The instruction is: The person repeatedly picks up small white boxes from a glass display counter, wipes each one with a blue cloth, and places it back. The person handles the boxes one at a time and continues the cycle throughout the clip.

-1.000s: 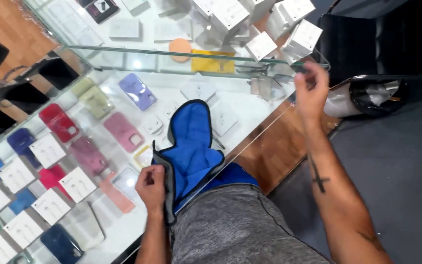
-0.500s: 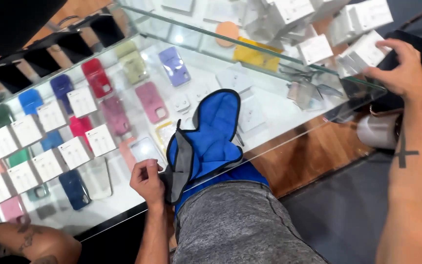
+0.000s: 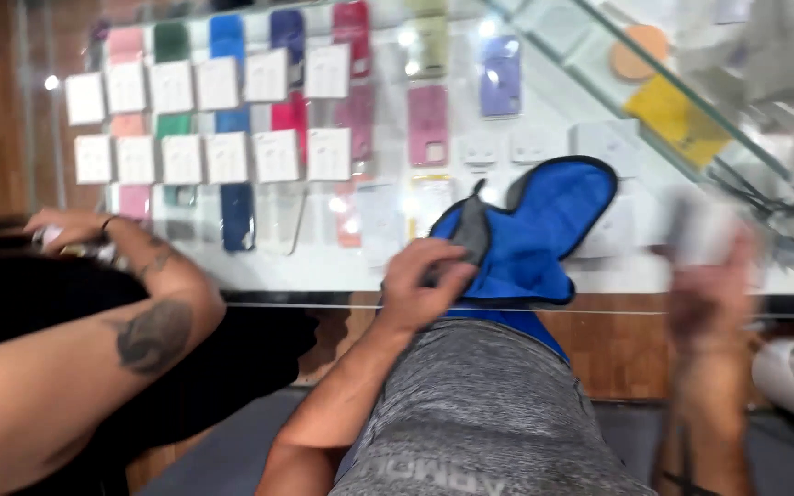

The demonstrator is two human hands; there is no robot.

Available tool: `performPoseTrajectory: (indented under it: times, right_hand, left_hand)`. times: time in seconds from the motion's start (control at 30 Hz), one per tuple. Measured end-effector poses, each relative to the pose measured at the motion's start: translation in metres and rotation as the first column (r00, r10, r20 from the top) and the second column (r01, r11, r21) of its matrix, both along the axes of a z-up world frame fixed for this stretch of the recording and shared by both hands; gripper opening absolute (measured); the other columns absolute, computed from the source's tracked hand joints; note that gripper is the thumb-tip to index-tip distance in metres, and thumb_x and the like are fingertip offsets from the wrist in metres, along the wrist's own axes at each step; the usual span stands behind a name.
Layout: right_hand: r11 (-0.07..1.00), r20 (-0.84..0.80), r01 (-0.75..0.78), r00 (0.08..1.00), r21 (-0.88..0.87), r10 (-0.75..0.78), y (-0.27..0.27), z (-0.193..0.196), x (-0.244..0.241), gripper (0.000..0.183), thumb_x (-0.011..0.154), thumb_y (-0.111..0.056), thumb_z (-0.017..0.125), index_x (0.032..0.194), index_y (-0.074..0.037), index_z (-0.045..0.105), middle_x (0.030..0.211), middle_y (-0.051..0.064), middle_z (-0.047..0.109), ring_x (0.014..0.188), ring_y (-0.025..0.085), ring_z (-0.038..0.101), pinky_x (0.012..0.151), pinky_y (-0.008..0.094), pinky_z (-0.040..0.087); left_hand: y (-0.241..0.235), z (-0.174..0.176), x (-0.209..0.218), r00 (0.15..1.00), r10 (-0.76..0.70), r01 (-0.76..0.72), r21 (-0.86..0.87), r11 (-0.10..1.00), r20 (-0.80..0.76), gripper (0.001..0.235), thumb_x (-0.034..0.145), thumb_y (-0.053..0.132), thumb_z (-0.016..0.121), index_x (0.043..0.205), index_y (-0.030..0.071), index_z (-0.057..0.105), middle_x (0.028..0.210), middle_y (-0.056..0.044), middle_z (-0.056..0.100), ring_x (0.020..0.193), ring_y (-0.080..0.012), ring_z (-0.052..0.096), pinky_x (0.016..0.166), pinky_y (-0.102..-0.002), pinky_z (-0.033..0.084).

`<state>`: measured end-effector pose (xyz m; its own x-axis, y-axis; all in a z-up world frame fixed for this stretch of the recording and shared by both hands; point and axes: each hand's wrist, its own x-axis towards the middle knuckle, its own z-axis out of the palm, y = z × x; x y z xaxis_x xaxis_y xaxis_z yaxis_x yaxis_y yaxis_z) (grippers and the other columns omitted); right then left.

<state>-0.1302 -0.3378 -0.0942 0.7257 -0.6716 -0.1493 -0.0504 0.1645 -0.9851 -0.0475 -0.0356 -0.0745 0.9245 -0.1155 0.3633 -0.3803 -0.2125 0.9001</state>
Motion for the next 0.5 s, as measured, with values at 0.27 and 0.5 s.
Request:
performPoseTrajectory:
  times: [0.27, 0.5]
  right_hand:
    - [0.706, 0.101, -0.700, 0.714, 0.108, 0.693, 0.162, 0.025, 0.047, 0.075, 0.063, -0.027, 0.075, 0.125, 0.001, 0.045, 0.107, 0.018, 0.059, 0.092, 0.028, 0.063, 0.076, 0.045, 0.057]
    - [0.506, -0.498, -0.749, 0.662, -0.428, 0.560, 0.133, 0.026, 0.073, 0.034, 0.079, -0.026, 0.072, 0.108, -0.010, 0.065, 0.096, 0.012, 0.063, 0.083, 0.030, 0.064, 0.066, 0.039, 0.053]
  left_hand:
    - [0.019, 0.021, 0.015, 0.971, -0.145, 0.167, -0.101, 0.981, 0.192, 0.041, 0.075, 0.016, 0.074, 0.111, 0.011, 0.054, 0.126, -0.017, 0.052, 0.115, -0.0334, 0.053, 0.097, -0.046, 0.042]
    - [0.077, -0.032, 0.019, 0.948, -0.181, -0.046, -0.675, 0.736, -0.262, 0.064, 0.065, 0.027, 0.083, 0.112, 0.010, 0.043, 0.113, -0.013, 0.055, 0.102, -0.0199, 0.056, 0.088, -0.034, 0.048]
